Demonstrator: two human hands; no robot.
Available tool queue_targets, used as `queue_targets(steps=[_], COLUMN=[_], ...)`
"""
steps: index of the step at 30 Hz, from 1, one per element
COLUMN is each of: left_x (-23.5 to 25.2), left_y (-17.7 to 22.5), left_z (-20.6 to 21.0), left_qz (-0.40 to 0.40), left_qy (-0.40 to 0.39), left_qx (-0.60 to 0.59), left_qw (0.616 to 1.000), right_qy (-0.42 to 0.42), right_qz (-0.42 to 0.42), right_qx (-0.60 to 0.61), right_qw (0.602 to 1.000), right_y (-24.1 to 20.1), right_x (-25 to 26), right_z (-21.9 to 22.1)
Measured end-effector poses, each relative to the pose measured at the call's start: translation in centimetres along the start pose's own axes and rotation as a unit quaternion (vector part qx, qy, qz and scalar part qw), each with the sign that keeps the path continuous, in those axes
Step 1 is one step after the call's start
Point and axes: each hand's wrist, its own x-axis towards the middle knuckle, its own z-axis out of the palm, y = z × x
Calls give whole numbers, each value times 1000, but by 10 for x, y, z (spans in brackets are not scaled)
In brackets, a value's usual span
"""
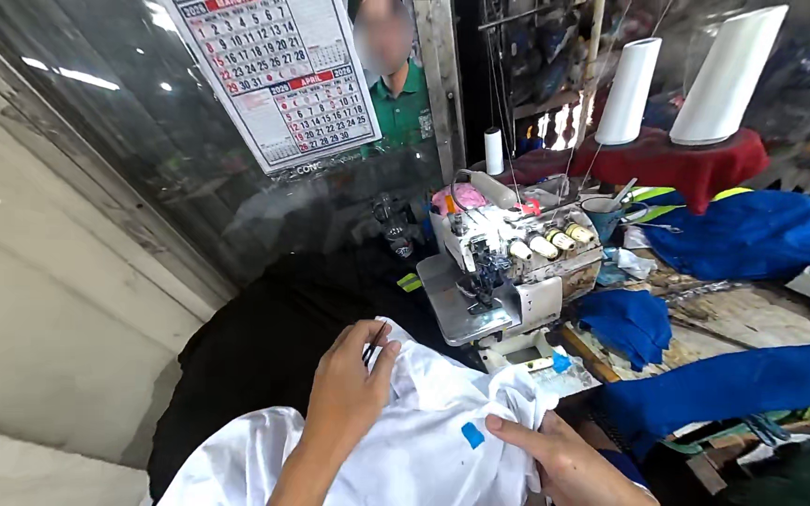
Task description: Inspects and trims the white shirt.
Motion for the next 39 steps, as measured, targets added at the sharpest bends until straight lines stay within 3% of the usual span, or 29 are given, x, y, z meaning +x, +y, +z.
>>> queue_targets(steps=[3, 5, 8, 14, 25, 32, 39], left_x=[-50, -81, -104, -104, -95, -94, -101], left_y=[27, 39, 40, 45, 48, 51, 40], left_z=[-2, 3, 18, 34, 28, 31, 38], left_qz=[47, 47, 29, 45, 91, 99, 185], left_qy=[0, -53, -50, -7, -42, -44, -40], left_qx=[-58, -130, -172, -150, -59, -57, -56], left_qw=[997, 989, 983, 988, 993, 993, 980], right_qy=[22, 21, 1, 7, 7, 60, 74], right_qz=[-29, -48, -63, -89, -184, -178, -148], right_qx=[0, -7, -27, -58, -136, -137, -95], right_qw=[999, 999, 998, 994, 973, 973, 982], right_y=[3, 4, 4, 3, 4, 7, 11], right_x=[0, -1, -3, -6, 2, 8, 7], right_z=[2, 4, 7, 12, 11, 13, 15])
